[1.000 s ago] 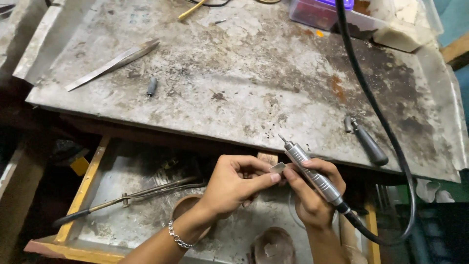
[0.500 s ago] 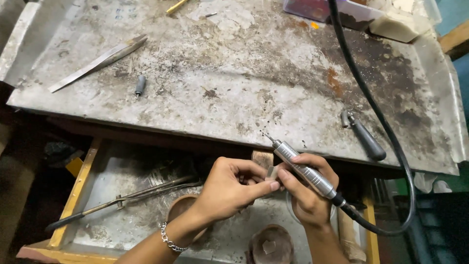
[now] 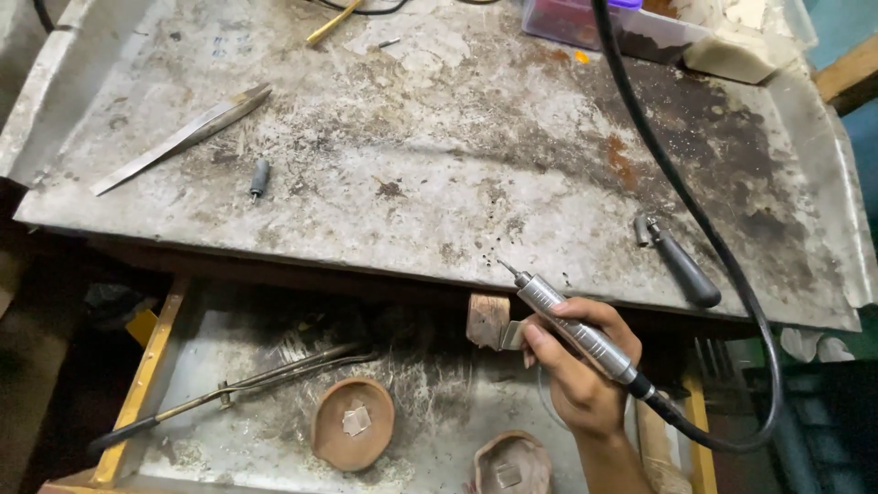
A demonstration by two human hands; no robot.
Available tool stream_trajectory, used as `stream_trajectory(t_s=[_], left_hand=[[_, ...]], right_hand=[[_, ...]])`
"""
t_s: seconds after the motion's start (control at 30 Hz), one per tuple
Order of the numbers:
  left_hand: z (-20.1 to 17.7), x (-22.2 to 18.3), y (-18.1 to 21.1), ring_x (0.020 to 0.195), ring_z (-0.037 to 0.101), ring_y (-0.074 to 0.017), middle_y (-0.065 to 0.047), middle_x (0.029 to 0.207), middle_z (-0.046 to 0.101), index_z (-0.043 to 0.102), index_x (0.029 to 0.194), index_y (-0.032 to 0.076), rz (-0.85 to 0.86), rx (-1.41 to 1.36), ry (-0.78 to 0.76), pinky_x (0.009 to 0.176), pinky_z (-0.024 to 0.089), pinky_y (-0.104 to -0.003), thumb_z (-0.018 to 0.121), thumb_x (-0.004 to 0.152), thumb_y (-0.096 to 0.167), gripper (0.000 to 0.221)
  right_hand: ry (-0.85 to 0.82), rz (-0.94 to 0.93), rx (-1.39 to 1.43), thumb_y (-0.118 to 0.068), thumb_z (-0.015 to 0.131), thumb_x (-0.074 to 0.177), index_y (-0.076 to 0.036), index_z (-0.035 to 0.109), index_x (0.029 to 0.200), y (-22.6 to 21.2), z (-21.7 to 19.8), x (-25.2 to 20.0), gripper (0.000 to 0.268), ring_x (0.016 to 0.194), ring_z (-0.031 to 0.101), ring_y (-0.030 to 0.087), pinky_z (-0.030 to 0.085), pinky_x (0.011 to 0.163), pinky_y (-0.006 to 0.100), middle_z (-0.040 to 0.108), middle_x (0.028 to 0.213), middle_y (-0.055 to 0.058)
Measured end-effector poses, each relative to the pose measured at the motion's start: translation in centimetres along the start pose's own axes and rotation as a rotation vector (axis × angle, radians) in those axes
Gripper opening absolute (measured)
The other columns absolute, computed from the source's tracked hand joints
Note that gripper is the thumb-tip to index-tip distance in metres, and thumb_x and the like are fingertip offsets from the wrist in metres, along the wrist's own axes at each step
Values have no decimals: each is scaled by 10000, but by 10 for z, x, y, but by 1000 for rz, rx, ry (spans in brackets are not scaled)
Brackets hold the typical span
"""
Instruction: Using a rotary tool to polish or grind a small metal jewelry component at a workbench.
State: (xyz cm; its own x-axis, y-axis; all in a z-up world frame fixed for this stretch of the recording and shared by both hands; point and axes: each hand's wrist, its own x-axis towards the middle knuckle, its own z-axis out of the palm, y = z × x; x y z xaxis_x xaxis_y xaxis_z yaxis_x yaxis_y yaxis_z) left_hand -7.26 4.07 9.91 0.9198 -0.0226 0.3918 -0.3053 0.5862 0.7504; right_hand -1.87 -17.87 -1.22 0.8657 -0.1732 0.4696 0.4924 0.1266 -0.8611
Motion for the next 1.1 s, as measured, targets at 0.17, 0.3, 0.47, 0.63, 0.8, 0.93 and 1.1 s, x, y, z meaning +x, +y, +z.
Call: stream_trajectory(t_s=[0.17, 0.3, 0.47, 0.63, 0.8, 0.93, 1.1], left_hand=[[-3, -3, -7, 659, 573, -258, -153, 841, 509, 553, 915, 32, -35, 153, 10, 574, 653, -422, 611, 991, 193, 188], [-7, -2, -16, 629, 573, -247, -135, 811, 509, 544, 887, 45, -58, 280, 27, 555, 636, -413, 620, 970, 214, 203], [-30, 28, -62, 592, 572, -233, -113, 773, 509, 532, 853, 62, -82, 435, 38, 532, 613, -402, 632, 943, 241, 224], [-212, 72, -265, 555, 572, -220, -91, 735, 509, 519, 818, 79, -113, 595, 55, 508, 591, -390, 643, 916, 267, 245], [-245, 62, -273, 518, 571, -207, -69, 696, 508, 507, 784, 96, -149, 750, 87, 484, 568, -380, 654, 889, 294, 268], [-257, 52, -272, 489, 571, -196, -52, 666, 508, 497, 756, 109, -180, 876, 112, 465, 550, -371, 663, 868, 315, 287], [-267, 49, -271, 452, 570, -184, -30, 628, 508, 485, 722, 125, -210, 1035, 119, 442, 527, -361, 674, 841, 342, 311]], right_hand=[[-9, -23, 20, 78, 682, 855, -24, 620, 1078, 0, 0, 2, 253, 568, 649, 245, 573, 533, 283, 630, 710, 204], [-6, -23, 12, 77, 696, 844, -30, 632, 1072, -3, 0, 3, 260, 572, 655, 242, 586, 536, 283, 649, 721, 210], [9, 2, 16, 76, 699, 836, -33, 634, 1074, -4, -1, 2, 270, 574, 651, 252, 576, 543, 289, 666, 732, 226], [43, 21, 20, 70, 726, 817, -19, 650, 1055, -2, -3, 0, 265, 557, 675, 248, 588, 527, 281, 699, 748, 221], [35, 24, 11, 81, 721, 820, -21, 658, 1051, -4, -2, 2, 260, 576, 693, 250, 597, 537, 274, 702, 753, 211], [48, 29, -9, 85, 712, 817, -21, 636, 1047, -4, -1, 1, 264, 544, 654, 247, 574, 543, 285, 674, 708, 214], [25, 33, 26, 106, 718, 818, -11, 651, 1044, -6, -2, 3, 263, 541, 664, 233, 589, 540, 277, 696, 732, 204]])
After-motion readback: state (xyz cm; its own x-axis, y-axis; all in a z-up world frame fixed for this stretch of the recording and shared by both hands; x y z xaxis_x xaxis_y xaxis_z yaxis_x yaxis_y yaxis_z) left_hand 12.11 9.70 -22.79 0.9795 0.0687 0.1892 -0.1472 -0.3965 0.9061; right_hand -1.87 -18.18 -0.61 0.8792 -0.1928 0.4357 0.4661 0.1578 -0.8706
